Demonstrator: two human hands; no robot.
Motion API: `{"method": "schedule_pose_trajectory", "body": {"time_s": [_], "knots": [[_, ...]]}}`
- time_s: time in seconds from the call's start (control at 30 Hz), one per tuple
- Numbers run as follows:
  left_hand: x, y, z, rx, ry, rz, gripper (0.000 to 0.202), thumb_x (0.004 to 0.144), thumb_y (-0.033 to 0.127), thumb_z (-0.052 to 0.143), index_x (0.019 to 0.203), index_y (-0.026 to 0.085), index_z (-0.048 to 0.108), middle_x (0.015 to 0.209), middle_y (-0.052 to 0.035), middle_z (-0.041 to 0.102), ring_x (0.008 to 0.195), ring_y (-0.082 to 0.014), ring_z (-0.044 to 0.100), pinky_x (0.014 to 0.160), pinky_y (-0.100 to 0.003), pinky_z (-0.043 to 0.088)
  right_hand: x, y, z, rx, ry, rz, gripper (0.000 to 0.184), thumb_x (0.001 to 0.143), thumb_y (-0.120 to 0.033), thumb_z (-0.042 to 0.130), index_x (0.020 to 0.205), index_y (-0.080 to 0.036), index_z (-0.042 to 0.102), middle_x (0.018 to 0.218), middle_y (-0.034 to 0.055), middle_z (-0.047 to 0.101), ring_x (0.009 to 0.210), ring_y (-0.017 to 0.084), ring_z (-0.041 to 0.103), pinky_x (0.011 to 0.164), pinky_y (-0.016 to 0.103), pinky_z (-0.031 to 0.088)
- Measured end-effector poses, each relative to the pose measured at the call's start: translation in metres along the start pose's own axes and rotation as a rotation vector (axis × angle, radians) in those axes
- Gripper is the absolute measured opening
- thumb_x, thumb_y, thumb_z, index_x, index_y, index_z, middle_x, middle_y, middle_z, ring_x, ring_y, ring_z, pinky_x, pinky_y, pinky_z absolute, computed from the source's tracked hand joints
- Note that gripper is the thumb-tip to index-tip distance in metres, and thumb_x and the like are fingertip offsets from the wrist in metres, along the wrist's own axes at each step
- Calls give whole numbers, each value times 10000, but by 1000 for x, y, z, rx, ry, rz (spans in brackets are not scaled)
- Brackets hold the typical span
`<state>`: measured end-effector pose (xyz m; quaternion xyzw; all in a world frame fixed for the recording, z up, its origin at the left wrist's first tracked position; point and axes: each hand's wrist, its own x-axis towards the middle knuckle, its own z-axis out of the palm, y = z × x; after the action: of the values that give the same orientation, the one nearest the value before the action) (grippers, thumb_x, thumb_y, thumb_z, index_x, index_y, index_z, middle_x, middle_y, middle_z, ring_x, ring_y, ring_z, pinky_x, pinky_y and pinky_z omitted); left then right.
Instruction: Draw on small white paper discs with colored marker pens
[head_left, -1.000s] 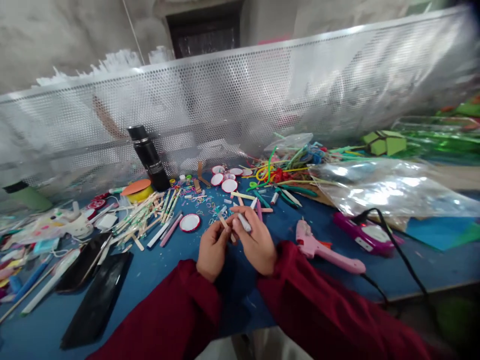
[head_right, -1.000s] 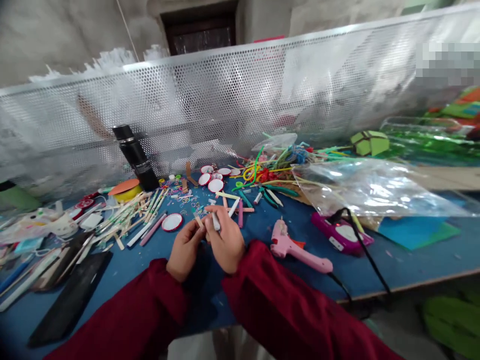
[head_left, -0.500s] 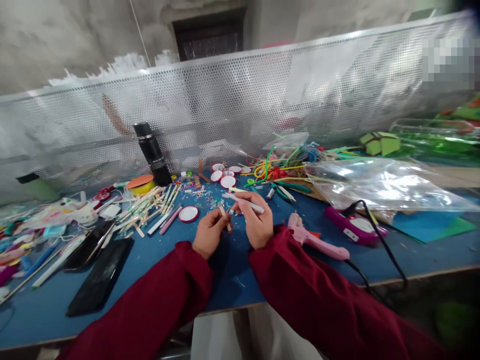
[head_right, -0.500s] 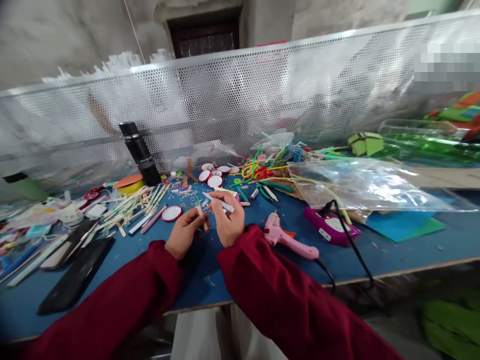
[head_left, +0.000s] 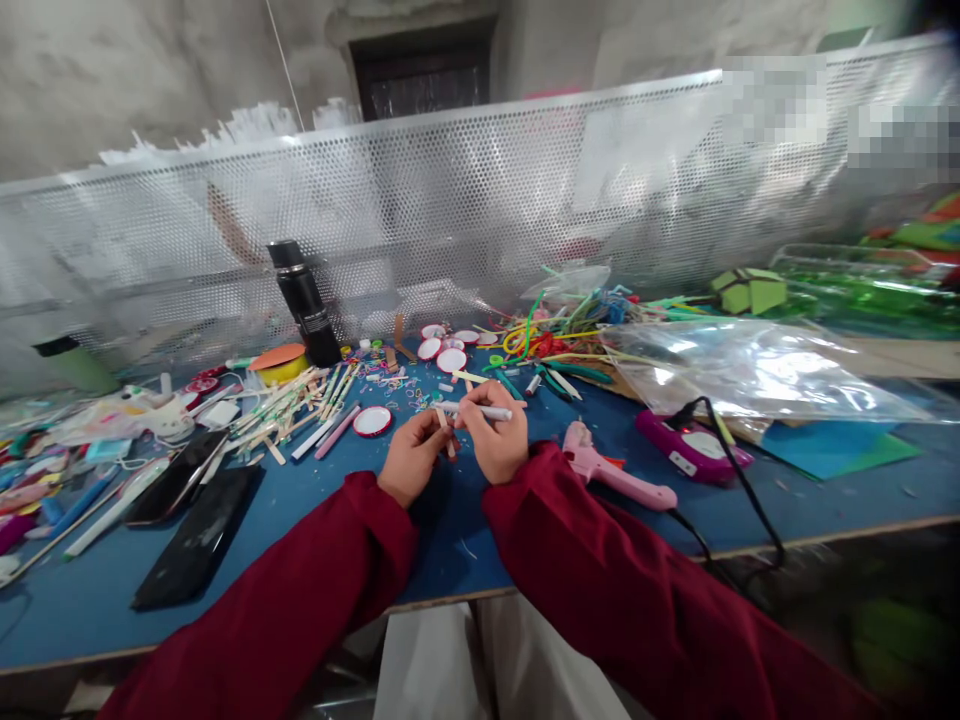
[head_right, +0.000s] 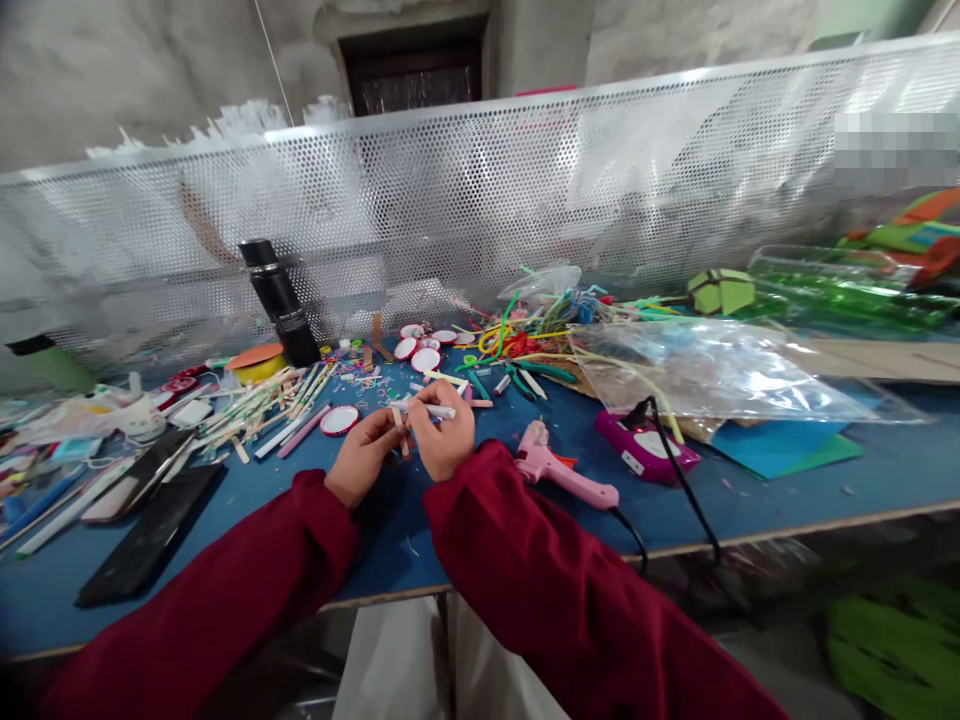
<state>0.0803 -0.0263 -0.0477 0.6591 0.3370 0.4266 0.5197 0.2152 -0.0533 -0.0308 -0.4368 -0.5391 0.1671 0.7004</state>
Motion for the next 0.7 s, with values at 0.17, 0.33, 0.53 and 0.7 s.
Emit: {"method": "schedule_pose_trajectory", "body": {"time_s": [0.17,0.33,0.53,0.7], "knots": [[0,0,0,-4,21,-21,368,847,525,692,937,173,634,738,-12,683,606,-136,610,512,-232,371,0,0,0,22,36,-5,144,856,-332,575,738,-251,562,621,-22,633,583,166,593,607,318,492],[-1,2,0,-11,42,-22,359,830,505,725,920,173,621,716,-3,680,594,-134,612,501,-225,367,1,3,1,29,52,2,144,851,-328,591,736,-248,557,614,-29,626,579,162,605,599,311,489],[-1,1,0,-10,48,-11,366,822,510,740,885,175,608,707,2,674,576,-130,608,494,-224,360,3,7,1,67,24,-22,138,837,-312,613,733,-241,558,608,-37,618,578,162,606,606,315,485],[0,-1,-1,1,44,7,365,830,518,730,873,178,604,679,6,653,575,-129,605,486,-223,346,3,5,2,76,48,-45,141,843,-319,601,734,-245,551,595,-41,616,571,158,595,590,309,473]]}}
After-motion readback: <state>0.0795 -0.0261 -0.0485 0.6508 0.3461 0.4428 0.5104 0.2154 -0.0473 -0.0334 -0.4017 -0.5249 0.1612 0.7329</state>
